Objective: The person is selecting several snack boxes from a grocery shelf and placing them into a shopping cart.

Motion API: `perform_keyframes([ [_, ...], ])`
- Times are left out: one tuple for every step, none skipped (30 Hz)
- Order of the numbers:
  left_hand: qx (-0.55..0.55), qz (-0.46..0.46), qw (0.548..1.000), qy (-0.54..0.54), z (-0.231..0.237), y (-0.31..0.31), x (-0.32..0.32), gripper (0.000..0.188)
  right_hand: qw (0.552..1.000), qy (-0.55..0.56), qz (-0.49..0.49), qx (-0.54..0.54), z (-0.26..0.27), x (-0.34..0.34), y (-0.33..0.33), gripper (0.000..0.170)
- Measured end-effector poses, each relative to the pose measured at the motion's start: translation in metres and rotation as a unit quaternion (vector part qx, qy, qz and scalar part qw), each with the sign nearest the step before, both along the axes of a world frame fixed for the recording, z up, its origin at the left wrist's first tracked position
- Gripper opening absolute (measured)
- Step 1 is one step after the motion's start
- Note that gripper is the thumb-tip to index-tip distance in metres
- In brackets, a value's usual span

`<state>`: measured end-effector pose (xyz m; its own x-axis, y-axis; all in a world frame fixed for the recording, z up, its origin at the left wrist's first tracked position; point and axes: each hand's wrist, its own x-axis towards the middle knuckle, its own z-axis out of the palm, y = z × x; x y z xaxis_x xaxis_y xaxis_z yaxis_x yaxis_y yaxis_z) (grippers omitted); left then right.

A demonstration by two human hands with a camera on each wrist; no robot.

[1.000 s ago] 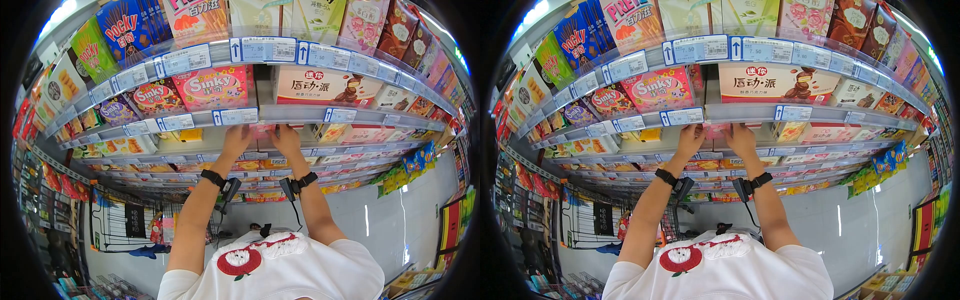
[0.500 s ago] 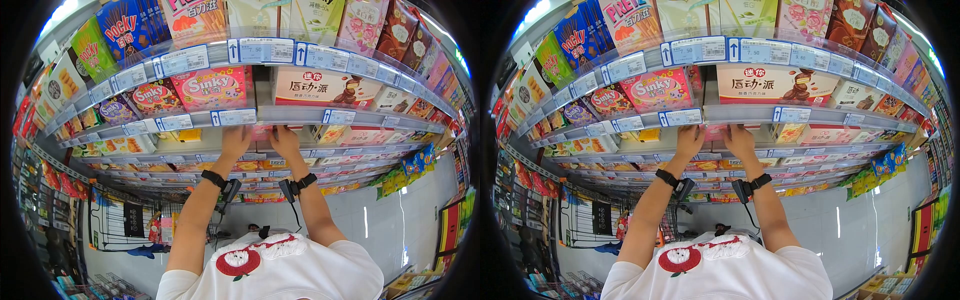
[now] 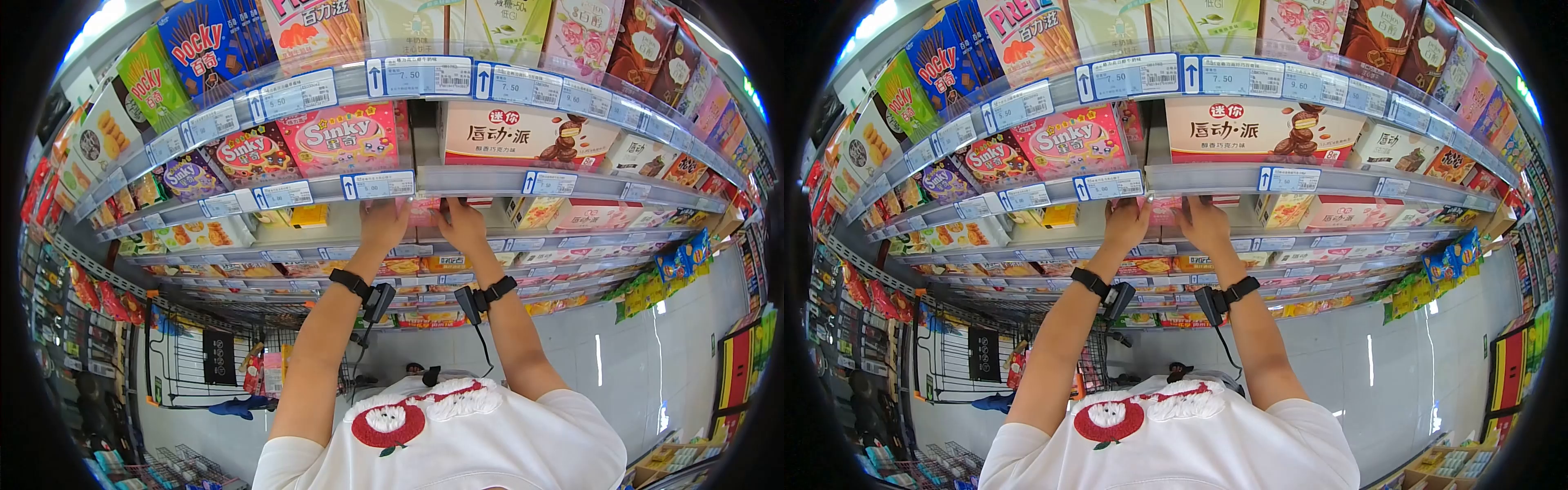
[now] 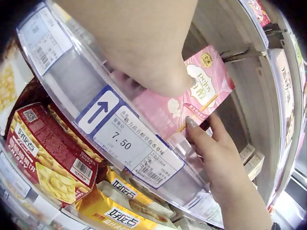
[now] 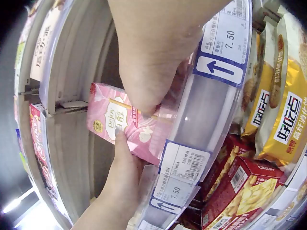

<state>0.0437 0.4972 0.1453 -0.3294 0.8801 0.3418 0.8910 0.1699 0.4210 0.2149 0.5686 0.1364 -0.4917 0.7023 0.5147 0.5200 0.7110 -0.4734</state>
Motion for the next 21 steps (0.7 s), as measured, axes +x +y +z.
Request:
perform_keyframes([
  [-0.001,-0.001,1.000,0.004,0.000,-0.001,0.000,0.058,1.000,0.000,-0.002,0.000,0.000,0.000,-0.001,0.040],
  [-0.001,-0.001,1.000,0.020,0.000,-0.001,0.000,0.059,1.000,0.000,-0.003,0.001,0.001,0.000,-0.001,0.040],
  [0.000,-0.001,0.999,0.037,0.000,-0.002,0.000,0.059,1.000,-0.001,-0.006,0.007,0.002,0.000,-0.002,0.041],
  [0.000,-0.001,0.999,0.053,-0.001,-0.002,0.000,0.060,1.000,-0.001,-0.009,0.012,0.004,0.000,-0.003,0.041],
  [0.022,-0.009,0.998,0.066,-0.001,-0.003,0.000,0.060,1.000,-0.001,-0.013,0.018,0.005,0.001,-0.003,0.042],
  [0.043,-0.017,0.996,0.078,0.000,-0.004,0.001,0.059,1.000,0.000,-0.014,0.012,0.003,0.001,-0.003,0.043],
  [0.064,-0.027,0.993,0.091,0.000,-0.005,0.002,0.059,1.000,0.001,-0.017,0.007,0.001,0.001,-0.002,0.043],
  [0.076,-0.029,0.991,0.107,0.001,-0.006,0.004,0.059,1.000,0.002,-0.019,0.001,0.000,0.001,-0.001,0.044],
  [0.088,-0.032,0.988,0.124,0.002,-0.007,0.005,0.058,1.000,0.004,-0.025,0.002,0.000,0.002,-0.002,0.042],
  [0.100,-0.035,0.984,0.140,0.003,-0.008,0.006,0.058,0.999,0.007,-0.032,0.003,0.001,0.003,-0.003,0.040],
  [0.079,-0.040,0.985,0.146,0.004,-0.009,0.006,0.057,0.999,0.010,-0.038,0.005,0.002,0.003,-0.004,0.039],
  [0.058,-0.044,0.986,0.150,0.007,-0.010,0.007,0.056,0.999,0.013,-0.049,0.001,0.006,0.003,-0.007,0.040],
  [0.037,-0.049,0.986,0.155,0.010,-0.011,0.008,0.055,0.998,0.015,-0.060,-0.003,0.012,0.003,-0.010,0.041],
  [0.033,-0.055,0.987,0.147,0.011,-0.011,0.008,0.053,0.997,0.018,-0.071,-0.007,0.015,0.003,-0.012,0.042],
  [0.030,-0.062,0.988,0.138,0.011,-0.011,0.008,0.051,0.997,0.024,-0.076,-0.002,0.014,0.003,-0.012,0.043],
  [0.027,-0.068,0.989,0.130,0.012,-0.011,0.008,0.048,0.996,0.031,-0.081,0.003,0.011,0.003,-0.011,0.045],
  [0.046,-0.071,0.988,0.130,0.009,-0.010,0.007,0.046,0.996,0.037,-0.086,0.008,0.010,0.002,-0.010,0.046],
  [0.066,-0.074,0.986,0.131,0.007,-0.009,0.006,0.044,0.995,0.044,-0.091,0.015,0.010,0.002,-0.011,0.046],
  [0.085,-0.077,0.985,0.132,0.004,-0.008,0.004,0.042,0.994,0.052,-0.095,0.021,0.011,0.002,-0.012,0.046],
  [0.083,-0.087,0.986,0.118,0.001,-0.007,0.003,0.041,0.993,0.059,-0.101,0.027,0.011,0.001,-0.013,0.046],
  [0.079,-0.096,0.987,0.105,0.002,-0.007,0.002,0.040,0.993,0.054,-0.104,0.026,0.012,0.001,-0.015,0.045],
])
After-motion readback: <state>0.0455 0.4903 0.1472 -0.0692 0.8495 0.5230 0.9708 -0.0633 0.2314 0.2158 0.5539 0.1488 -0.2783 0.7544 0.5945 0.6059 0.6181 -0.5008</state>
